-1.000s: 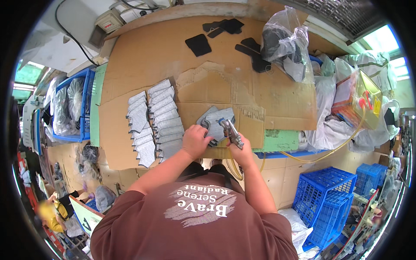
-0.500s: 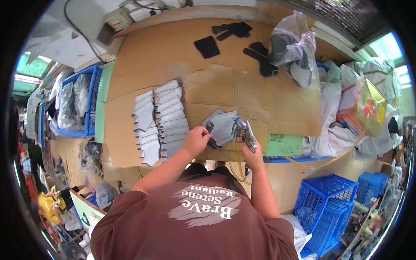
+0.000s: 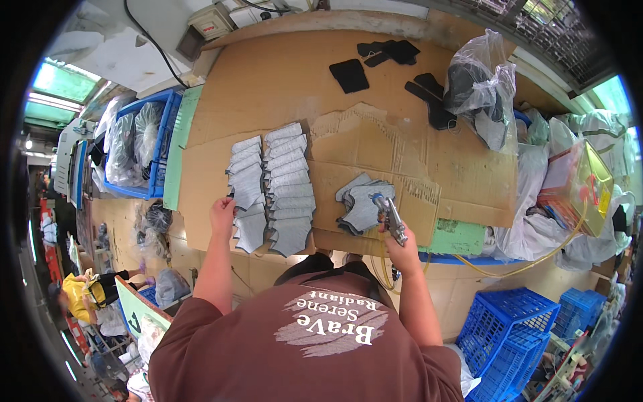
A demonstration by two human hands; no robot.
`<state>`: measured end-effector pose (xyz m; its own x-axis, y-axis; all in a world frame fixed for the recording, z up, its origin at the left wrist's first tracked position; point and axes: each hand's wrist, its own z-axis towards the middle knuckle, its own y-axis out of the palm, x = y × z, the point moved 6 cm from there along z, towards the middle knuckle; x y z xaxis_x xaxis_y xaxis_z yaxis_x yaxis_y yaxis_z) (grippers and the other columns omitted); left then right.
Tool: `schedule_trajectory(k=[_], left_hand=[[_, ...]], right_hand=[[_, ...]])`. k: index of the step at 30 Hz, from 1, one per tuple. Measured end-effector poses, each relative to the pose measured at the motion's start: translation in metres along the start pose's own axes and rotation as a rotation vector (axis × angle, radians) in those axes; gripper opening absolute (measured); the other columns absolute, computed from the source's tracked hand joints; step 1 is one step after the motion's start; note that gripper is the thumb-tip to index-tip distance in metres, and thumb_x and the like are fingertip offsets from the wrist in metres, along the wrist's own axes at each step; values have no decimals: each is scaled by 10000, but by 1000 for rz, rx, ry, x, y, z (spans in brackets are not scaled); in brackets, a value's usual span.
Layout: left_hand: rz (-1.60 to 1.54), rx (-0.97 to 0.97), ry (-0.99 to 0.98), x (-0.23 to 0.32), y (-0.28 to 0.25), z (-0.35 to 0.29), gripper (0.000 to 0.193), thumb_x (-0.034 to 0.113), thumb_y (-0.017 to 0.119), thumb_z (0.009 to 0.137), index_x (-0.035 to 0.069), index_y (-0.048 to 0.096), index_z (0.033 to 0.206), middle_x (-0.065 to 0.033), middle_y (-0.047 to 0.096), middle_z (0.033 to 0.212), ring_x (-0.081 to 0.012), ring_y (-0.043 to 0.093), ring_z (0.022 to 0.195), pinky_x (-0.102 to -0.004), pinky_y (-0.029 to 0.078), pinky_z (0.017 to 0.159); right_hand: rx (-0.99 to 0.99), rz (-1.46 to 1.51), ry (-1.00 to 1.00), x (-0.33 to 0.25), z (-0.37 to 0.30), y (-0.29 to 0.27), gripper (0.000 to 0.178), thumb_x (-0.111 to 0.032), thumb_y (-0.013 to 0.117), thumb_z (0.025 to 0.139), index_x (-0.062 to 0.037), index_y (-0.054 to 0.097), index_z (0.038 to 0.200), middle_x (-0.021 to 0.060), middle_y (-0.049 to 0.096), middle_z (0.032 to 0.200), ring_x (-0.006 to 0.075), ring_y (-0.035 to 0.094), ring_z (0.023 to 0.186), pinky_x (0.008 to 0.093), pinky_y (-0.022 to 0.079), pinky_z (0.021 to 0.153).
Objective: Applying glue to the edges of shoe upper components using a spray gun and organizing them into stacks.
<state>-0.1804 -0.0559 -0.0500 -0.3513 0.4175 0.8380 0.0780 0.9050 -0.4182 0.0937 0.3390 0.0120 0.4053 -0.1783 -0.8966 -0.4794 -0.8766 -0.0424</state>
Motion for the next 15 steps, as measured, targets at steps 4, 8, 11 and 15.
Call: schedule_trajectory(k=[4,8,11,15], left_hand=[[503,182,337,19,1,-4,182,107,625,751,-19,585,876,-111,603,776,-231,568,732,-327,456,662],[469,144,586,58,45,-36,148,130,626,742,4,602,816,-134,588,846,-300,528,860,-382,421,771],[390,-200,717,93,118,-93,122,130,627,740,18,605,785,-126,582,817,-297,527,814,-374,422,743],[365,-430,949,114,194,-156,206,192,684,685,21,600,763,-110,565,771,-298,520,775,-382,422,717]], right_hand=[[5,-29,-30,2,1,2,294,6,449,712,-35,568,978,16,568,890,110,513,798,245,414,735],[-25,-6,-38,-1,0,11,265,15,456,710,-24,563,948,28,570,888,110,504,841,250,393,786],[-24,22,-75,-4,0,17,226,5,470,728,-27,562,932,7,556,799,98,503,779,242,403,745],[-11,20,-72,-5,1,20,210,-1,478,736,-27,561,927,-2,548,765,91,501,742,234,410,712]])
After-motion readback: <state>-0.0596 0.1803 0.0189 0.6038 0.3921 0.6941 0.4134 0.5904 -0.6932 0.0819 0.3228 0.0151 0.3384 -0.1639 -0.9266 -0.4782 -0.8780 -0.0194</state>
